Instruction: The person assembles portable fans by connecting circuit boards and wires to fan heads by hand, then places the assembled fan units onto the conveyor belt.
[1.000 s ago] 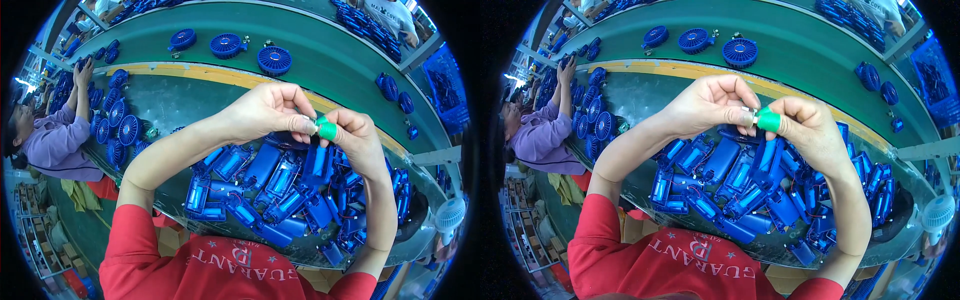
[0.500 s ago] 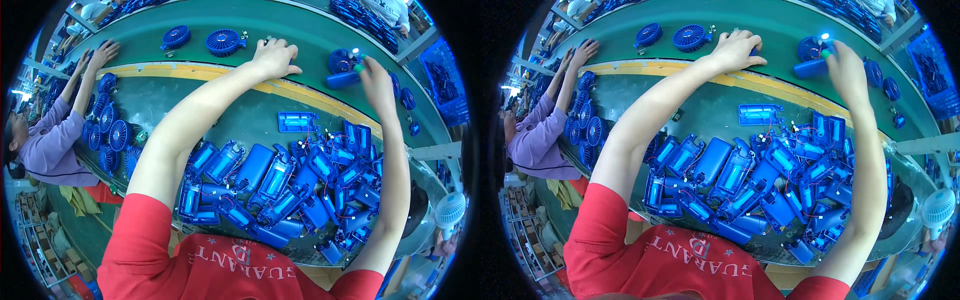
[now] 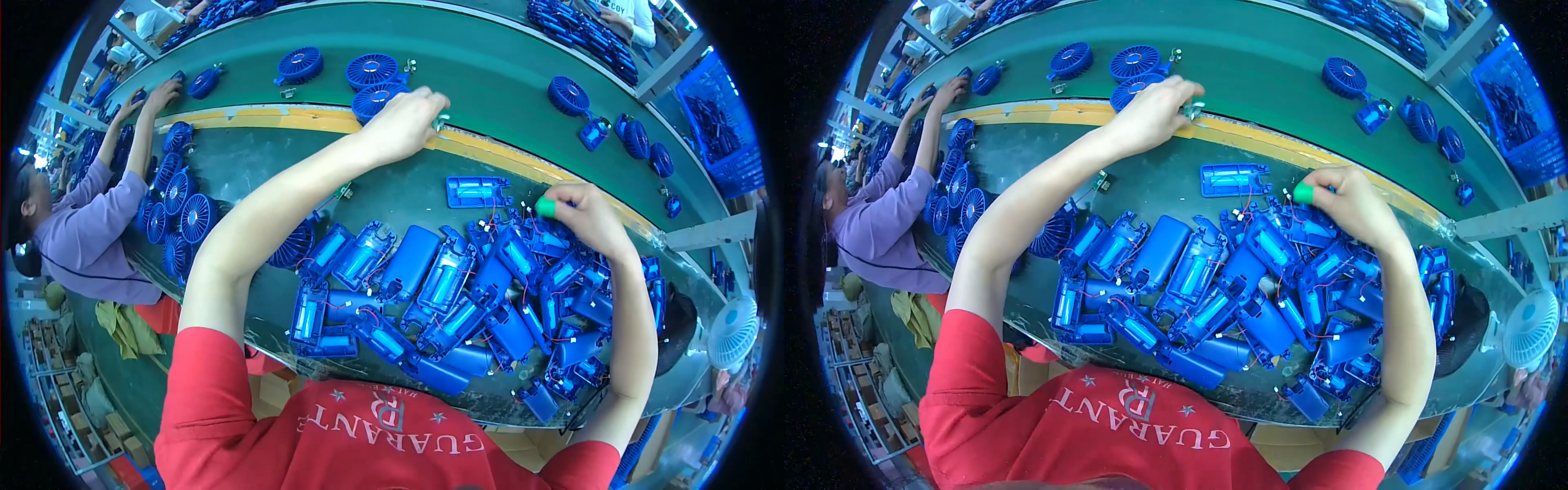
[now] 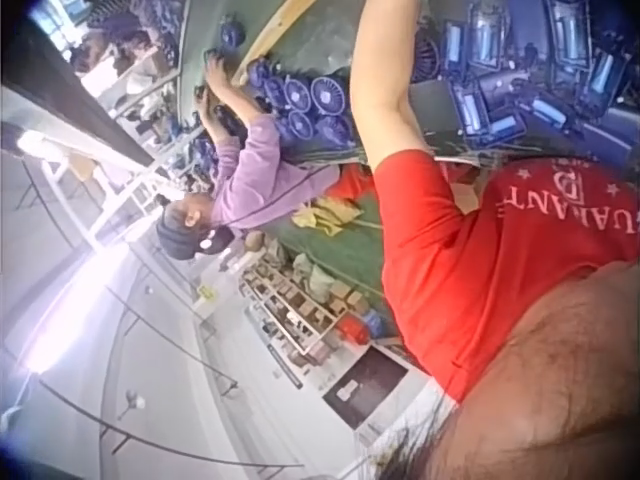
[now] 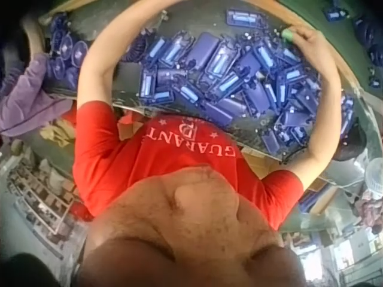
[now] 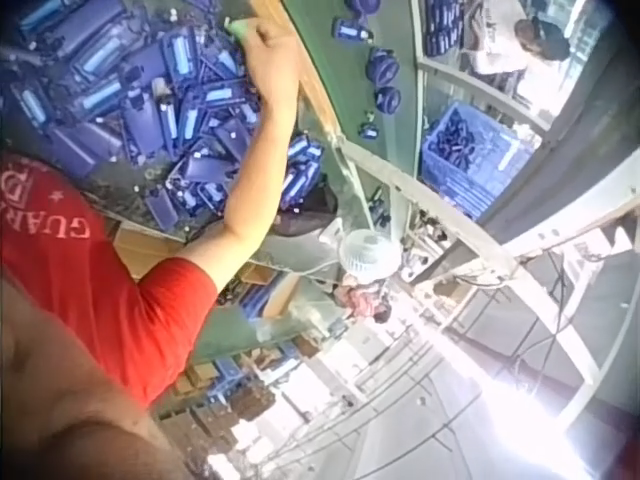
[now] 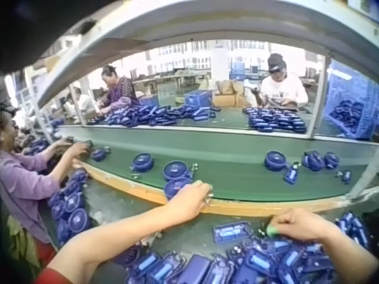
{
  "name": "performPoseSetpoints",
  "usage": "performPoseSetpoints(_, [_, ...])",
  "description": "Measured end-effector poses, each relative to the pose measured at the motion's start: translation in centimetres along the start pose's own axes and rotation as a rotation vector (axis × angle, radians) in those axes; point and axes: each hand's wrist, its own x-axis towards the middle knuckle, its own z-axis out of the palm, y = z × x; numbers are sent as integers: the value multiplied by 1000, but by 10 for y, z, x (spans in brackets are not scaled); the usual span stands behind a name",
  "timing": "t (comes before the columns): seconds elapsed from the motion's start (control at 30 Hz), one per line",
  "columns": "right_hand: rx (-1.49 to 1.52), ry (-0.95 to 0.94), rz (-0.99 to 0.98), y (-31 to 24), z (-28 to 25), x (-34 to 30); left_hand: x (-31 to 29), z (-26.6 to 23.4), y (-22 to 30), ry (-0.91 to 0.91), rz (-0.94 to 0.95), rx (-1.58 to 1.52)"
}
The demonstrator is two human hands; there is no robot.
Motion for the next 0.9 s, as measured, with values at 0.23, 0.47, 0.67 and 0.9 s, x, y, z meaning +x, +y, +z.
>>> performPoseSetpoints(0.23, [668, 249, -105, -3, 1, -21, -41, -59, 66, -22, -7, -39])
performPoseSetpoints(0.47, [558, 163, -158, -67, 51, -2, -48, -77, 115, -121, -301, -877])
performPoseSetpoints(0.67, [613, 152, -242, -91, 76, 2, -59, -91, 130, -169, -412, -1423])
performPoseSetpoints(0.9, [474, 168, -235, -102, 68, -2, -61, -83, 123, -184, -344, -1407])
